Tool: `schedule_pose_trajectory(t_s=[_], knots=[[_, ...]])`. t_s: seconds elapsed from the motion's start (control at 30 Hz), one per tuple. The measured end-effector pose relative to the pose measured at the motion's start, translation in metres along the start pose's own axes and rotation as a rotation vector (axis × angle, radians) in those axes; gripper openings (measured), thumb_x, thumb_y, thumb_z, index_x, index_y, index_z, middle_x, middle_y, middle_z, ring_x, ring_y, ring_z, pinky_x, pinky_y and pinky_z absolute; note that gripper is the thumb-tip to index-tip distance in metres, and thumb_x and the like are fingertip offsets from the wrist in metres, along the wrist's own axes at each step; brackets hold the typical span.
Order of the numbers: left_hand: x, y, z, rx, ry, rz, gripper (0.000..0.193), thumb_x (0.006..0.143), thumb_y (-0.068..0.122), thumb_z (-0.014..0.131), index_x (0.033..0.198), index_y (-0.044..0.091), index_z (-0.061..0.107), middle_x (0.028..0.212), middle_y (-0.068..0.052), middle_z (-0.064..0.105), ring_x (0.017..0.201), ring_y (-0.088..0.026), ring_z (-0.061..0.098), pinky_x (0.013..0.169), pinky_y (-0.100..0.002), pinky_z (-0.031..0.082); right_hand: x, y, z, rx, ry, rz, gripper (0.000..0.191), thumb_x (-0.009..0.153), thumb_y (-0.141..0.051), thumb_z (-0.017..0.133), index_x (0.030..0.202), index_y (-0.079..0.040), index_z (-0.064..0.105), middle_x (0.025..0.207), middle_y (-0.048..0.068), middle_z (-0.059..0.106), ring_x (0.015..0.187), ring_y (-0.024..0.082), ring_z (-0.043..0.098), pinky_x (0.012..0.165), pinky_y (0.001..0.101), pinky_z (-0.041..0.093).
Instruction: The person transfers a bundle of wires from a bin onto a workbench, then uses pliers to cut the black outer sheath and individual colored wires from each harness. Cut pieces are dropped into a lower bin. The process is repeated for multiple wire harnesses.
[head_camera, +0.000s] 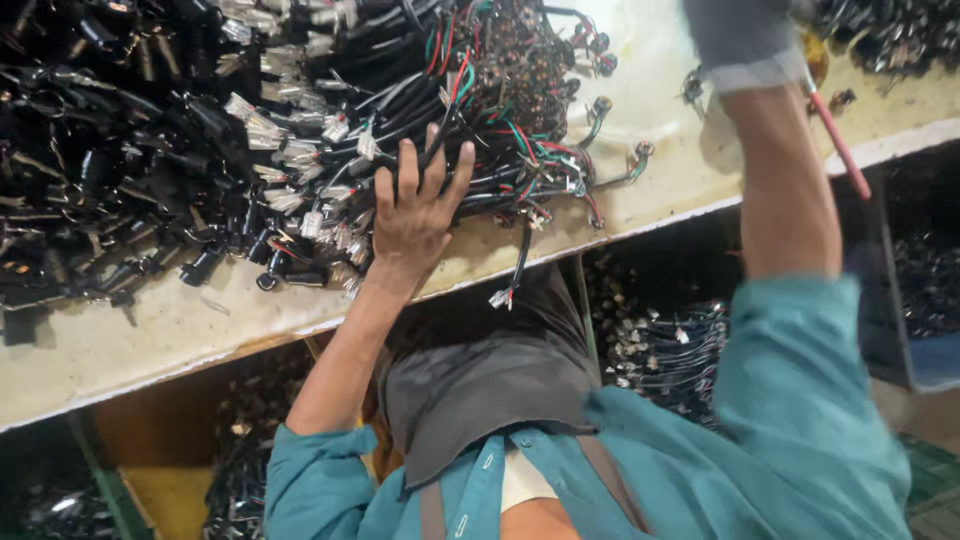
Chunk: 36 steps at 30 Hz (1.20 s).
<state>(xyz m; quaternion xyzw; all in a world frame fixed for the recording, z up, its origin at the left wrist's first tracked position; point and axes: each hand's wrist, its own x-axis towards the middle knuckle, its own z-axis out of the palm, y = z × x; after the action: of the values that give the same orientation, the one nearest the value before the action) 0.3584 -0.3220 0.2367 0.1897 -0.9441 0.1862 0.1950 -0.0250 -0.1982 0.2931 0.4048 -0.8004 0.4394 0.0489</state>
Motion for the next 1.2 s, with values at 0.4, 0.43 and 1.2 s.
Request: schedule_pose_trajectory(t_s=[0.4, 0.43, 1.2], knots=[[0.0, 0.007, -0.006, -0.06, -0.088, 0.0, 0.072, 0.094, 0.022, 0.066, 0.163, 0.02, 0.046, 0.165, -0.016, 0.043, 0.145, -0.036, 0.042, 0.112, -0.051, 0.033, -0.15, 0.008, 0.005, 0.199, 0.029, 0.156, 0.015, 0.109, -0.011, 0.063, 0.098, -0.003, 0.066, 0.081, 0.005, 0.058, 0.067, 0.019, 0.055, 0.06, 0.0329, 0.039], [0.0, 0.008, -0.006, -0.1, -0.128, -0.001, 0.072, 0.092, 0.022, 0.063, 0.162, 0.018, 0.047, 0.164, -0.018, 0.044, 0.144, -0.038, 0.043, 0.111, -0.052, 0.033, -0.152, 0.019, 0.002, -0.22, 0.04, -0.081, 0.011, 0.109, -0.008, 0.063, 0.1, -0.003, 0.066, 0.086, 0.009, 0.065, 0.072, 0.024, 0.064, 0.064, 0.0362, 0.046], [-0.001, 0.012, 0.005, 0.004, 0.005, -0.032, 0.068, 0.098, 0.022, 0.067, 0.164, 0.021, 0.047, 0.166, -0.013, 0.043, 0.146, -0.035, 0.041, 0.114, -0.05, 0.032, -0.072, 0.013, -0.027, 0.719, 0.649, 0.244, 0.008, 0.108, -0.011, 0.063, 0.109, -0.005, 0.057, 0.08, 0.005, 0.059, 0.062, 0.012, 0.054, 0.052, 0.0268, 0.041]])
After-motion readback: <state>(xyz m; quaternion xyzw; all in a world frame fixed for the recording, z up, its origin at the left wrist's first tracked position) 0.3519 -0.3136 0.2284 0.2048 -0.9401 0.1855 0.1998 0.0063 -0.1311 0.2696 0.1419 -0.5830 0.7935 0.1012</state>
